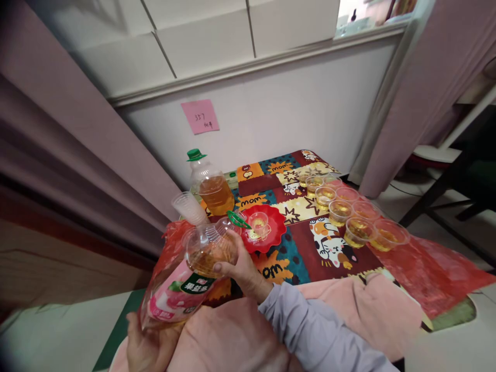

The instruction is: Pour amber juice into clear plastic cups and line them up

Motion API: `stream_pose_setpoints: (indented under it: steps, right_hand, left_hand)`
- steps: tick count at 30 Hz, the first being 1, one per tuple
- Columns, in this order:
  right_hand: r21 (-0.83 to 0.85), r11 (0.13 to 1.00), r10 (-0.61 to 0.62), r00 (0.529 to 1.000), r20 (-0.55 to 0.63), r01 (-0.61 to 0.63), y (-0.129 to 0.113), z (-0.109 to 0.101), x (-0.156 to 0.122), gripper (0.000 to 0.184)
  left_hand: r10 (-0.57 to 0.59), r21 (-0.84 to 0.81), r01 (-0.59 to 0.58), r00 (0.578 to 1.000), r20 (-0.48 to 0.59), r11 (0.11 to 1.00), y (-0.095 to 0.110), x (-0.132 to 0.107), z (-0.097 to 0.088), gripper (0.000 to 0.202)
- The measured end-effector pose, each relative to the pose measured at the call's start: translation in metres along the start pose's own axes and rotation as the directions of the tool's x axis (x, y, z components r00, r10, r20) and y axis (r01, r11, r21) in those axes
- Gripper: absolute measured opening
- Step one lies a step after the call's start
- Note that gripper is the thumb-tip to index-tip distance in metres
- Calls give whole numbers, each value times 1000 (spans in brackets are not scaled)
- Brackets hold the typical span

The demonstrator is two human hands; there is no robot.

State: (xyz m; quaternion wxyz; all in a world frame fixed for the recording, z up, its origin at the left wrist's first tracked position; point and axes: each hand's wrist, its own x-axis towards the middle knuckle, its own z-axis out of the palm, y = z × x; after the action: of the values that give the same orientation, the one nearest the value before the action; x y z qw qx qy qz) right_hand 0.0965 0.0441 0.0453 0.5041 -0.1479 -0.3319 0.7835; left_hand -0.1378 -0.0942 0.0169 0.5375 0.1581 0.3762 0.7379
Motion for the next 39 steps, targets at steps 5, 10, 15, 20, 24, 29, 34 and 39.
stream_pose_setpoints:
  steps: [5,10,15,20,24,29,34,39]
  right_hand:
    - [-45,999,8,999,-52,-10,8,-11,-1,111]
    - [-40,996,84,996,-42,-85,8,-14,-2,115]
    - [-24,990,135,988,-73,-137,6,-15,-2,120]
    - [-9,989,146,983,-108,-147,7,-14,-1,120]
    - [-25,989,142,986,-91,-145,2,-9,-3,110]
    - [-27,988,150,985,-85,-153,-1,-7,-5,102]
    - [-13,988,150,984,-98,-152,3,-9,-4,100]
    - [-3,989,145,986,-83,-146,2,-9,-5,94]
  left_hand:
    - [-95,-58,93,995,-38,994,1,8,-28,50]
    - [-137,-78,142,988,72,987,-2,12,-44,50]
    - [-129,-65,135,987,94,989,-2,17,-52,52]
    - [-97,-97,119,974,206,988,-3,18,-51,50]
    - [-157,-140,167,984,81,976,-1,16,-45,43]
    - [-166,-108,159,984,-57,981,1,13,-40,41]
    - [-117,-19,116,990,-81,993,-3,12,-37,40]
    - [-81,26,84,990,-113,996,-3,12,-36,37]
